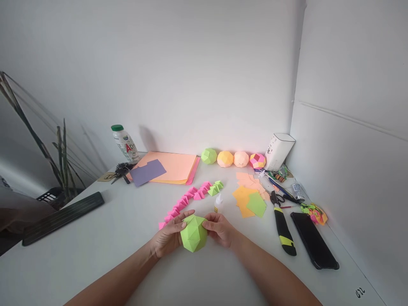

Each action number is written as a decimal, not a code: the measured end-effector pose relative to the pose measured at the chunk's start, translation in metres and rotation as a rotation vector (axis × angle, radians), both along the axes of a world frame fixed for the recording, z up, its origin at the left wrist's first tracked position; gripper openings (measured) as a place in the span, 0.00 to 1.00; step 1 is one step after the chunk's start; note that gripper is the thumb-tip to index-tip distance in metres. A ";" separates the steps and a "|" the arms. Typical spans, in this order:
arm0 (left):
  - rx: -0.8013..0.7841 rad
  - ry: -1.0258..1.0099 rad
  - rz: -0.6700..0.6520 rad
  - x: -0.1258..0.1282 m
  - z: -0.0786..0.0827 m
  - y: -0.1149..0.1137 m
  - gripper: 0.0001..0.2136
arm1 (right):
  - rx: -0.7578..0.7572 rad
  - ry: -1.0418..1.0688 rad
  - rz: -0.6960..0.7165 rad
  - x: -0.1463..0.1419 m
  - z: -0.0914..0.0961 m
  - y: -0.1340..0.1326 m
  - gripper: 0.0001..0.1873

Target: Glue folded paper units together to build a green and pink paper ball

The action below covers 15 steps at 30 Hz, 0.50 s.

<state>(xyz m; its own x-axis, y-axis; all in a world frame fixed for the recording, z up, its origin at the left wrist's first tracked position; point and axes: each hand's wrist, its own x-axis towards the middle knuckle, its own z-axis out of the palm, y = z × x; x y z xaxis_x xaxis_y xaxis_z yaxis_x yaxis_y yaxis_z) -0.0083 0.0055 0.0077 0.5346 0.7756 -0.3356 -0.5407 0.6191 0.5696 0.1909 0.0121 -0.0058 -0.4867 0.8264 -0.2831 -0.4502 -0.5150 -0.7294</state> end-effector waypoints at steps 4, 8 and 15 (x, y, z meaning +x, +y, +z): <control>0.040 -0.025 -0.019 0.002 -0.001 -0.001 0.18 | -0.008 0.007 0.009 0.001 0.000 0.001 0.12; 0.142 -0.094 -0.100 0.004 0.000 -0.001 0.17 | 0.004 0.030 -0.015 0.001 0.000 0.001 0.12; 0.200 -0.106 -0.149 0.005 0.005 -0.003 0.19 | 0.018 0.077 -0.028 -0.001 0.001 0.001 0.11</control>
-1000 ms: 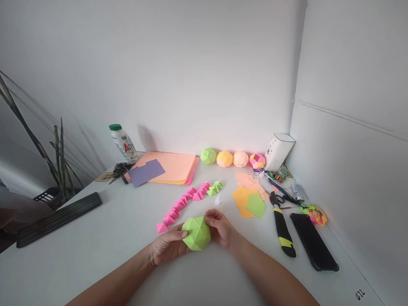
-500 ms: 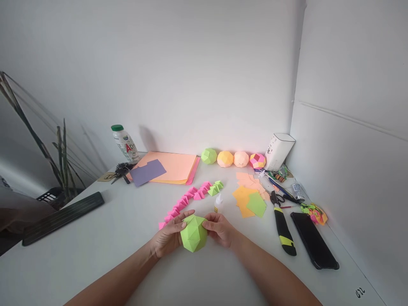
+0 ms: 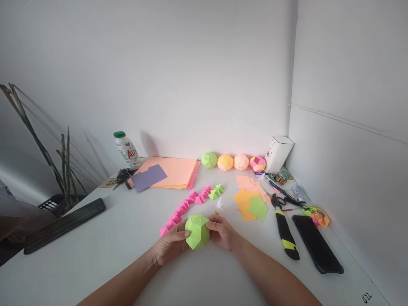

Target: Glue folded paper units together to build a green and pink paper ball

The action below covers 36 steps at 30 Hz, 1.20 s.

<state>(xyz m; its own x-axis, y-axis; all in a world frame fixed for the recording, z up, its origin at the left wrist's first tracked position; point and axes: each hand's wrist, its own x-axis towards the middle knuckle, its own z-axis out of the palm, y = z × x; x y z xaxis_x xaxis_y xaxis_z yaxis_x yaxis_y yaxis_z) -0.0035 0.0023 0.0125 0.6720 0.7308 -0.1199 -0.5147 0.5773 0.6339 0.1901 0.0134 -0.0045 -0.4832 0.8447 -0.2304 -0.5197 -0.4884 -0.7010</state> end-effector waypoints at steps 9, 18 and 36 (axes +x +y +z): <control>0.039 0.052 0.013 0.001 0.000 -0.002 0.20 | 0.021 -0.041 0.078 0.002 -0.001 0.000 0.14; 0.048 0.037 0.008 0.002 0.000 -0.003 0.21 | 0.039 -0.070 0.095 0.002 -0.001 -0.001 0.14; -0.074 -0.037 0.061 0.002 -0.005 0.003 0.16 | 0.068 -0.070 0.052 -0.002 -0.003 0.000 0.14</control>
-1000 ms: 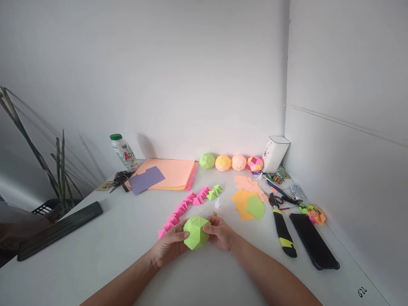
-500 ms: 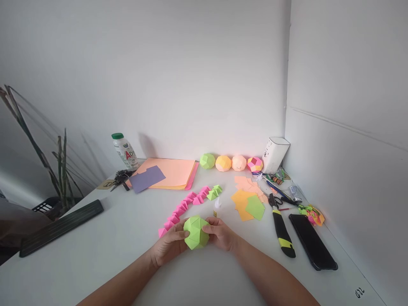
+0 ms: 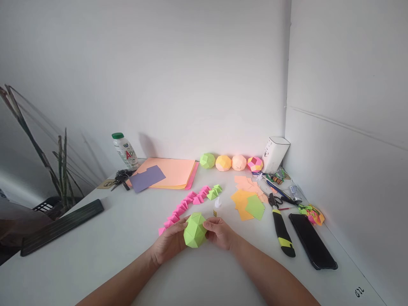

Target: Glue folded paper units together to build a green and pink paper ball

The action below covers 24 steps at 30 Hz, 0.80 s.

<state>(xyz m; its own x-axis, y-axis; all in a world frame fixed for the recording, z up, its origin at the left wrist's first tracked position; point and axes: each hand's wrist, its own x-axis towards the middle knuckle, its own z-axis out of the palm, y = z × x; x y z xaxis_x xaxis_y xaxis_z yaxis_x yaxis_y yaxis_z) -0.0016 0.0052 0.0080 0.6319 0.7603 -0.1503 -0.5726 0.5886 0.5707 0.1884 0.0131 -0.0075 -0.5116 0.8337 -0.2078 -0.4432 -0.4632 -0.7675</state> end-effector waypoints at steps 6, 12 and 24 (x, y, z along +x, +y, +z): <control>-0.028 0.104 0.024 0.000 0.000 -0.002 0.13 | -0.006 -0.014 -0.008 0.000 0.000 0.001 0.17; -0.057 0.098 0.056 0.000 0.000 -0.001 0.15 | 0.000 -0.029 0.016 0.002 0.002 0.000 0.22; 0.310 0.353 0.163 0.002 -0.005 -0.011 0.15 | 0.030 -0.107 0.019 0.001 0.006 -0.001 0.25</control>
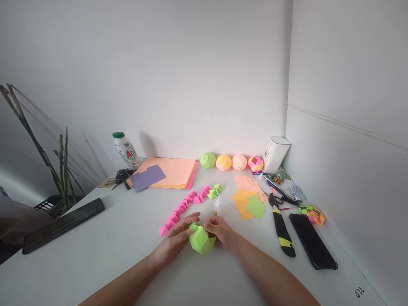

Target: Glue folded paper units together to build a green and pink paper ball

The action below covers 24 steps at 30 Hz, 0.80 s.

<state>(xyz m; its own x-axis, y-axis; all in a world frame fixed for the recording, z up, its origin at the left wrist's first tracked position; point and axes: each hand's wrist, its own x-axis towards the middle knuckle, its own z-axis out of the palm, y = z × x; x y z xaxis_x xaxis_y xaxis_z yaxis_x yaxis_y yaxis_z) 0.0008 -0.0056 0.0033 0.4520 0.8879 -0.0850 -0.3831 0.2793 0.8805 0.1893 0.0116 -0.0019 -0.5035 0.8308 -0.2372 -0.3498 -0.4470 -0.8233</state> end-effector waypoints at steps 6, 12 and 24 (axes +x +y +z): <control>0.311 0.148 -0.031 0.000 0.000 -0.004 0.10 | 0.069 -0.083 0.015 -0.001 0.000 -0.002 0.26; 0.374 0.230 -0.121 0.001 -0.003 -0.009 0.07 | 0.193 -0.220 0.022 -0.003 0.001 -0.005 0.27; 0.085 0.022 -0.275 -0.005 0.009 0.004 0.11 | 0.555 -0.618 -0.329 -0.003 0.009 -0.004 0.19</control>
<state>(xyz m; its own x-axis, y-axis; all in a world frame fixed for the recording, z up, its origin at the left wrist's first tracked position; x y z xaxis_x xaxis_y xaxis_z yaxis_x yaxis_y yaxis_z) -0.0040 -0.0018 0.0120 0.6755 0.7368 -0.0281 -0.2839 0.2951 0.9123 0.1867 0.0079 0.0068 -0.1345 0.9866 0.0924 0.1875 0.1169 -0.9753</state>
